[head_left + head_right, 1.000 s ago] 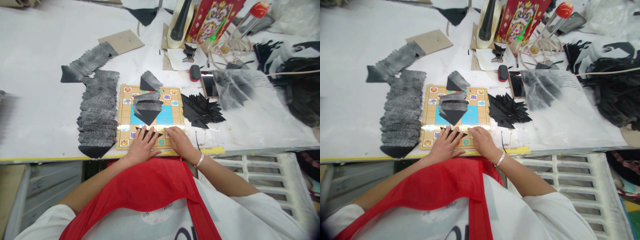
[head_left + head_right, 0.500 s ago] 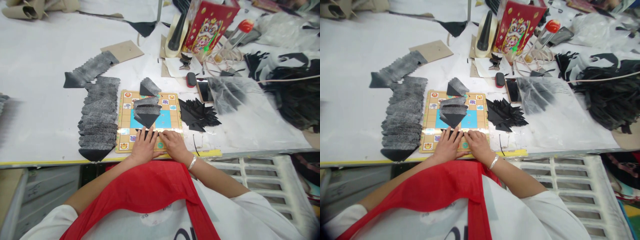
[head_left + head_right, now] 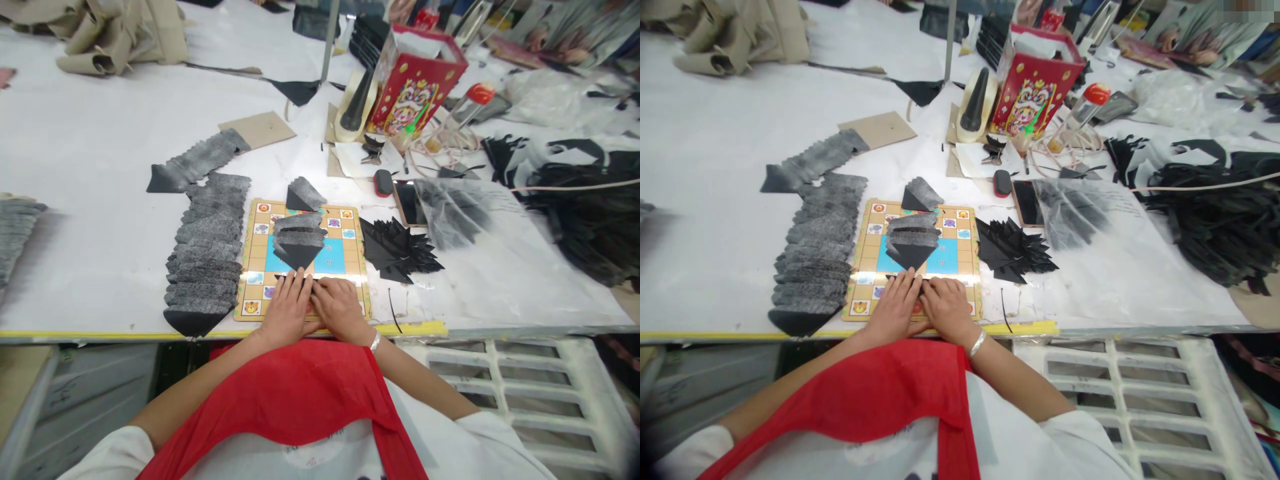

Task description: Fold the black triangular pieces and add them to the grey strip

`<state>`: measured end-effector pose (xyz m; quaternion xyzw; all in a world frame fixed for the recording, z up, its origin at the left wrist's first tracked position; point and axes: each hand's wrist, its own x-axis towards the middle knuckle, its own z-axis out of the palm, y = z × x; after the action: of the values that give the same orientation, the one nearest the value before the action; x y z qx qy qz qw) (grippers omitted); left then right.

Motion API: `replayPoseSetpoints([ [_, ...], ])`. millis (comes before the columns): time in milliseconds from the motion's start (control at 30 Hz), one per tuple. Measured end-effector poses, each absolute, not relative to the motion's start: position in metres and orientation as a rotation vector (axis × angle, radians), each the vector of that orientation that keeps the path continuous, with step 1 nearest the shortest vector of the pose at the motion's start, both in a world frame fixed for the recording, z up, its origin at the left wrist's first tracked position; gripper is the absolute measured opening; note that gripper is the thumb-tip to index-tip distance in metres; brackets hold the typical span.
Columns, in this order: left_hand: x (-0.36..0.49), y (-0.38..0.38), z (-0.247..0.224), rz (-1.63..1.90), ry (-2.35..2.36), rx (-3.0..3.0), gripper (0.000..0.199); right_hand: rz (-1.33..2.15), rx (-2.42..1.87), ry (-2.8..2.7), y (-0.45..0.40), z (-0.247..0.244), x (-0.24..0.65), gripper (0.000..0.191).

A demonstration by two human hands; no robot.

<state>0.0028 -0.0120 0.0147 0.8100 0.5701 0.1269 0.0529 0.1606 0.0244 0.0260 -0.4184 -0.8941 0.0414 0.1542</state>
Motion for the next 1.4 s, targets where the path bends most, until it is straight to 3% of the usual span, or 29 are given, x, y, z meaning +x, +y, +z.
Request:
replayPoseSetpoints([
  [133,-0.016,-0.019,0.013,0.46,1.757,2.471,0.077,-0.022,-1.14,-2.648,0.038,0.034,0.177,0.029],
  [333,-0.029,-0.003,0.022,0.638,1.741,2.485,0.045,-0.416,-1.608,-2.318,0.088,0.059,0.237,0.021],
  [500,-0.029,0.028,0.02,0.707,1.85,2.448,0.027,-0.189,-1.328,-2.485,0.096,0.056,0.189,0.024],
  [633,-0.031,0.038,0.015,0.683,1.906,2.467,0.025,-0.018,-1.116,-2.684,0.1,0.042,0.128,0.022],
  [767,-0.03,0.046,0.015,0.624,1.952,2.457,0.024,0.157,-1.171,-2.657,0.123,0.039,0.116,0.02],
  [1133,-0.014,0.077,0.025,0.424,2.098,2.402,0.028,1.304,-1.398,-1.416,0.173,0.033,0.143,0.021],
  [1267,-0.013,0.081,0.028,0.382,2.105,2.393,0.034,1.293,-1.369,-1.52,0.171,0.037,0.147,0.022],
  [1400,-0.012,0.091,0.028,0.34,2.133,2.345,0.042,0.987,-1.186,-1.961,0.163,0.039,0.136,0.016],
])
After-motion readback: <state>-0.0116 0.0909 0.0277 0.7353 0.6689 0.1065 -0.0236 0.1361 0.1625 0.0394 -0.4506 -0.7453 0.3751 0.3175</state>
